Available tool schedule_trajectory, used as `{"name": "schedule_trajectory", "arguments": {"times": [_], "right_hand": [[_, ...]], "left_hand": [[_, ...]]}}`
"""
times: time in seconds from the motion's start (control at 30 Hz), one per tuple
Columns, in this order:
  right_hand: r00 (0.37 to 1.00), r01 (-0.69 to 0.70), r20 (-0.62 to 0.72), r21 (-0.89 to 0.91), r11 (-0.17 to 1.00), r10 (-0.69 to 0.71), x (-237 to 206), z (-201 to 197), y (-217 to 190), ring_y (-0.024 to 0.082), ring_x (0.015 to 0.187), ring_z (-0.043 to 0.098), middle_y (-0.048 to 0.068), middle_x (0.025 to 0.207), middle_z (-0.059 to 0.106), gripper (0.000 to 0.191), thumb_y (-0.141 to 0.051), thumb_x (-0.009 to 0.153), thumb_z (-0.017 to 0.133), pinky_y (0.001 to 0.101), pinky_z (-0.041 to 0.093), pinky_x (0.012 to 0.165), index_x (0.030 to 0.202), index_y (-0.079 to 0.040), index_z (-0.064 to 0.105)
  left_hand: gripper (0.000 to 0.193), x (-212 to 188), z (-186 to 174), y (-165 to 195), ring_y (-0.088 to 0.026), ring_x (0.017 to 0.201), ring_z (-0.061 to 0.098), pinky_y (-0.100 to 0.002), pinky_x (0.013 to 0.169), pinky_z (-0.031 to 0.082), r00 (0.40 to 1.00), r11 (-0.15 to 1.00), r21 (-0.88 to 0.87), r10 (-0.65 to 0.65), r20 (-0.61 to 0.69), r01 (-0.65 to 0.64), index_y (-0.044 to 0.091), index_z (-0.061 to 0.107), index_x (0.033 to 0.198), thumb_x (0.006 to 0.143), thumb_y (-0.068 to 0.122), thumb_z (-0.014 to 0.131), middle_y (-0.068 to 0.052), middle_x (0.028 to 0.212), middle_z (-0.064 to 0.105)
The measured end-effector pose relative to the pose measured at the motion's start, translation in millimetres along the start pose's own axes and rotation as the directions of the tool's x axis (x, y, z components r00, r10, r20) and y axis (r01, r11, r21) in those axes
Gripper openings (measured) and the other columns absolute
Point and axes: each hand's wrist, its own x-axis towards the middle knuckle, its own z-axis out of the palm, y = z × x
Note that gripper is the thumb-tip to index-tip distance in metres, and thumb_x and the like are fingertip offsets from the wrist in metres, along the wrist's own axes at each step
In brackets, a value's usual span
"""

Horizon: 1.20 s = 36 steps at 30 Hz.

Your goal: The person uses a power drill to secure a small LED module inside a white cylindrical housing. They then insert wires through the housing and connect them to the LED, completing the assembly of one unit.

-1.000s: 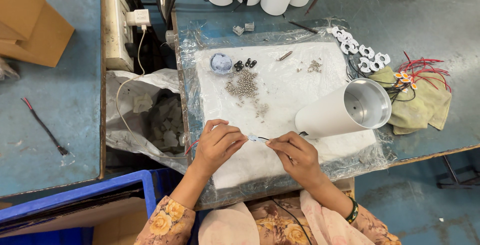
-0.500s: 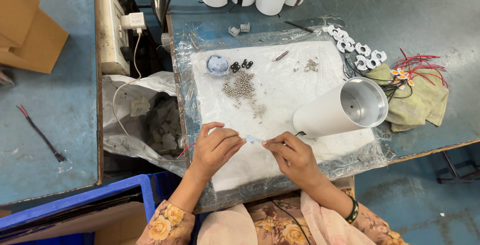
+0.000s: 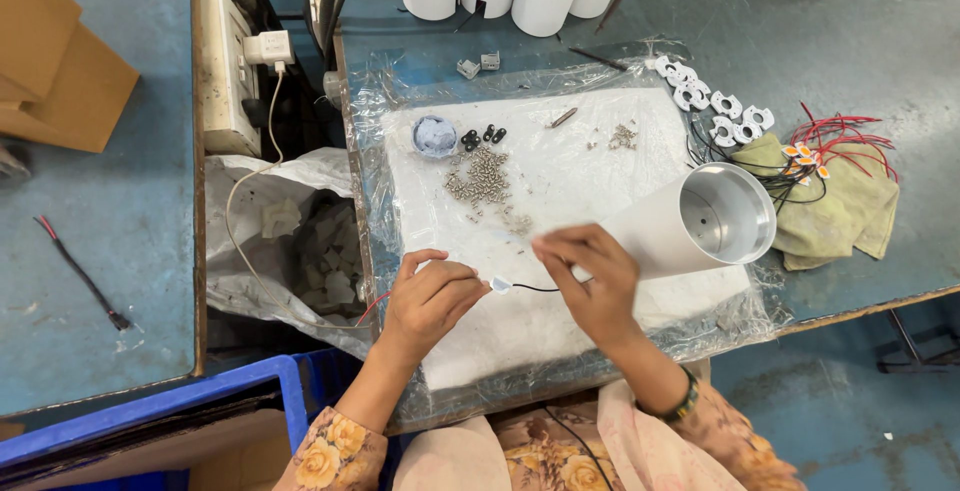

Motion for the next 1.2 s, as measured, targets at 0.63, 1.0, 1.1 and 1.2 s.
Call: {"name": "schedule_trajectory", "arguments": {"times": [0.63, 1.0, 1.1, 1.2], "right_hand": [[0.962, 0.260, 0.177, -0.383, 0.887, -0.206, 92, 107, 78, 0.021, 0.082, 0.069, 0.002, 0.096, 0.066, 0.014, -0.007, 0.089, 0.076, 0.0332, 0.056, 0.065, 0.101, -0.013, 0.076], [0.886, 0.341, 0.396, -0.206, 0.917, -0.240, -7, -8, -4, 0.025, 0.099, 0.066, 0.005, 0.117, 0.068, 0.045, -0.024, 0.089, 0.078, 0.0388, 0.050, 0.084, 0.130, -0.011, 0.065], [0.911, 0.210, 0.398, -0.214, 0.954, -0.111, -39, -56, -9, 0.027, 0.088, 0.064, 0.006, 0.105, 0.070, 0.038, -0.023, 0.085, 0.079, 0.0386, 0.051, 0.076, 0.120, -0.012, 0.071], [0.903, 0.120, 0.427, -0.160, 0.980, -0.041, -54, -87, -4, 0.026, 0.082, 0.065, 0.004, 0.093, 0.070, 0.022, -0.019, 0.088, 0.078, 0.0371, 0.051, 0.072, 0.109, -0.014, 0.075]], "left_hand": [[0.017, 0, 0, -4, -0.021, 0.082, 0.064, -0.035, 0.079, 0.049, 0.990, 0.992, -0.003, -0.127, 0.069, 0.127, 0.011, 0.071, 0.088, 0.080, 0.014, 0.085, 0.000, 0.087, 0.067], [0.017, 8, -3, 12, -0.021, 0.082, 0.065, -0.037, 0.081, 0.049, 0.979, 0.982, 0.058, -0.182, 0.091, 0.178, 0.013, 0.072, 0.083, 0.072, 0.019, 0.085, 0.002, 0.086, 0.071], [0.015, 14, -6, 36, -0.021, 0.079, 0.065, -0.035, 0.078, 0.049, 0.952, 0.960, 0.060, -0.279, 0.129, 0.273, 0.015, 0.074, 0.080, 0.071, 0.021, 0.085, 0.005, 0.083, 0.073], [0.014, 27, -3, 63, -0.023, 0.078, 0.064, -0.035, 0.076, 0.049, 0.906, 0.934, 0.071, -0.357, 0.228, 0.351, 0.015, 0.077, 0.078, 0.070, 0.024, 0.085, 0.006, 0.077, 0.073]]}}
